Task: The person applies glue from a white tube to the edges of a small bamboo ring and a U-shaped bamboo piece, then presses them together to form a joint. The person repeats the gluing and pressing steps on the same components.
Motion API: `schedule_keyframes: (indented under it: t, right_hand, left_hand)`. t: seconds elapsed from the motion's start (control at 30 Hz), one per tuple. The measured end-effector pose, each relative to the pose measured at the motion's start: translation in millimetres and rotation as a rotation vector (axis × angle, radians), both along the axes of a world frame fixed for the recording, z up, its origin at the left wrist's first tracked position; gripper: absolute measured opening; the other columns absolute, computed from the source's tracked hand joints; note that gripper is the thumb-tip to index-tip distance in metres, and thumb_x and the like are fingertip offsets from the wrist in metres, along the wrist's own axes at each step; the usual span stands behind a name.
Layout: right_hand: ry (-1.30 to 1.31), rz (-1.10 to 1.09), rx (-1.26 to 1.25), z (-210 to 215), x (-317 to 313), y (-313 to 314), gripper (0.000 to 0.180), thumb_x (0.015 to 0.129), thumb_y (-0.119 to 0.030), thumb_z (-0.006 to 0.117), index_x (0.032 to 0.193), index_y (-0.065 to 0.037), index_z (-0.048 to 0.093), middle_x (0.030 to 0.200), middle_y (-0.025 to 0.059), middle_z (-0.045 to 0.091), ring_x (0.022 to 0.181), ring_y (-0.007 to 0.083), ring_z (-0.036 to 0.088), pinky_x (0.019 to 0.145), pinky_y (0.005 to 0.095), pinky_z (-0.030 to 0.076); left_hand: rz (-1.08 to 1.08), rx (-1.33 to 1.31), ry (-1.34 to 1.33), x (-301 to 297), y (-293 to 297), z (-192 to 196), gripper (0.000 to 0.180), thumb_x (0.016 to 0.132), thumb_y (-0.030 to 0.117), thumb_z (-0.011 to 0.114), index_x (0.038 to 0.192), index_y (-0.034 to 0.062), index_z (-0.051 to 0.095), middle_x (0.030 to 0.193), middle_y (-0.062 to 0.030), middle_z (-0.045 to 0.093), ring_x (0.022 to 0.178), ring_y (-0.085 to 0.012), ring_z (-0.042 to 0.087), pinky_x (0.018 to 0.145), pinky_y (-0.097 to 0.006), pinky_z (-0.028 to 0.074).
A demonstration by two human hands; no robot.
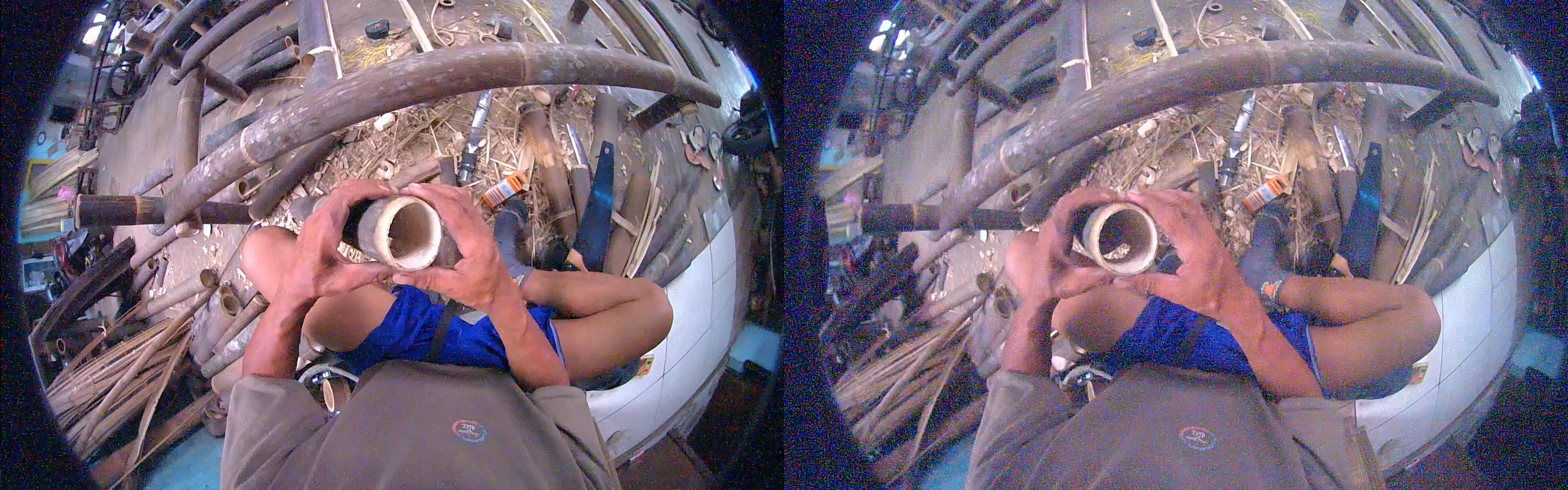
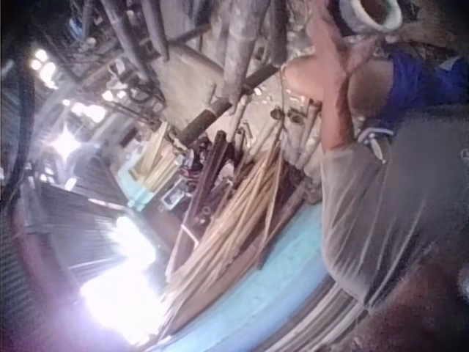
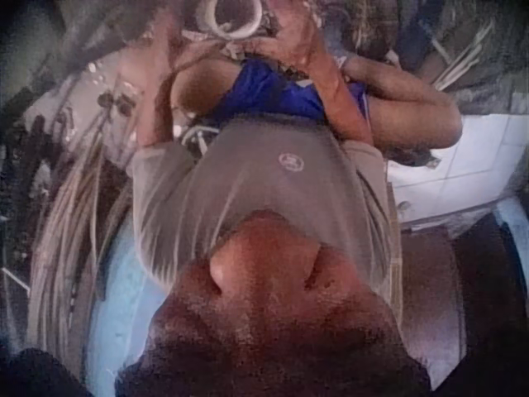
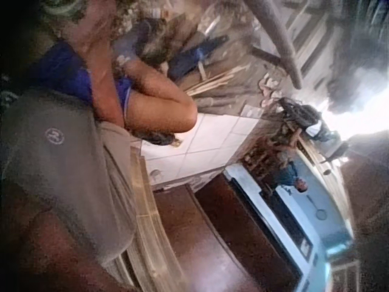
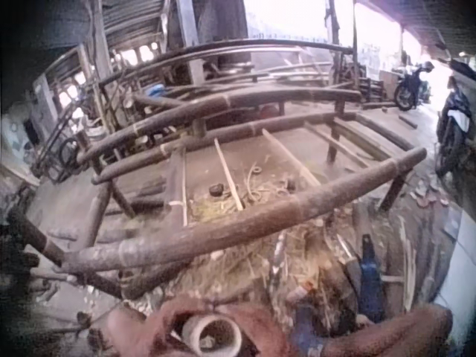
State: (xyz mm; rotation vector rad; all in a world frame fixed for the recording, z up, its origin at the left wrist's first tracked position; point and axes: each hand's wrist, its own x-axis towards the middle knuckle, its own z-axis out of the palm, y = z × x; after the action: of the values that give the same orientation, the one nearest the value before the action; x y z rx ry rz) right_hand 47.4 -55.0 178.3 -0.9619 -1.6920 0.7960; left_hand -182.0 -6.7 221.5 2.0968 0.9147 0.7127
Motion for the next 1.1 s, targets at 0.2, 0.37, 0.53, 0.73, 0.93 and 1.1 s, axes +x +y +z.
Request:
schedule_keyframes:
  t: [0.2,0.37,0.53,0.73,0.93,1.1]
  right_hand:
    - [-0.020,0.025,0.051,12,-10,6,0.094,0.066,-0.039,0.095,0.143,-0.001,0.056,0.138,0.0161,0.062,0.128,0.0355,0.056,0.111,0.0468,0.043]
    - [-0.075,-0.030,0.051,12,-12,0,0.091,0.066,-0.041,0.094,0.139,-0.001,0.059,0.134,0.0158,0.065,0.126,0.0359,0.059,0.109,0.0471,0.045]
    - [-0.083,-0.037,0.038,14,-13,-1,0.093,0.065,-0.042,0.094,0.139,0.000,0.059,0.135,0.0153,0.065,0.126,0.0355,0.059,0.109,0.0462,0.045]
    - [-0.101,-0.035,0.060,13,-10,-3,0.093,0.065,-0.041,0.094,0.140,0.000,0.058,0.135,0.0154,0.065,0.125,0.0364,0.059,0.108,0.0472,0.045]
    - [-0.110,0.031,0.101,13,-8,-2,0.092,0.066,-0.039,0.094,0.140,0.001,0.057,0.137,0.0152,0.065,0.126,0.0368,0.058,0.109,0.0490,0.044]
    - [-0.119,0.081,0.092,22,-11,-6,0.092,0.066,-0.035,0.095,0.141,0.001,0.056,0.138,0.0158,0.064,0.126,0.0367,0.058,0.110,0.0488,0.043]
  left_hand:
    - [0.005,0.057,-0.077,-16,-5,-8,0.090,0.063,0.036,0.096,0.137,0.0029,0.056,0.137,-0.0169,0.063,0.129,-0.0351,0.060,0.110,-0.045,0.046]
    - [-0.037,0.076,-0.165,-19,-2,-17,0.091,0.064,0.036,0.097,0.138,0.0023,0.057,0.136,-0.0171,0.064,0.128,-0.0354,0.062,0.109,-0.045,0.048]
    - [-0.018,0.088,-0.133,-20,-4,-16,0.089,0.065,0.034,0.096,0.139,0.0025,0.058,0.137,-0.0176,0.064,0.128,-0.0355,0.062,0.109,-0.046,0.048]
    - [-0.032,0.047,-0.178,-17,-7,-16,0.088,0.067,0.033,0.094,0.140,0.0033,0.057,0.140,-0.0174,0.062,0.132,-0.0364,0.058,0.113,-0.048,0.043]
    - [0.044,0.131,-0.161,-14,-20,-22,0.089,0.069,0.040,0.091,0.142,0.0043,0.054,0.138,-0.0170,0.061,0.130,-0.0387,0.057,0.110,-0.051,0.042]
    - [0.092,0.171,-0.158,-16,-30,-24,0.088,0.069,0.046,0.088,0.140,0.0043,0.056,0.136,-0.0176,0.061,0.128,-0.0388,0.056,0.109,-0.051,0.042]
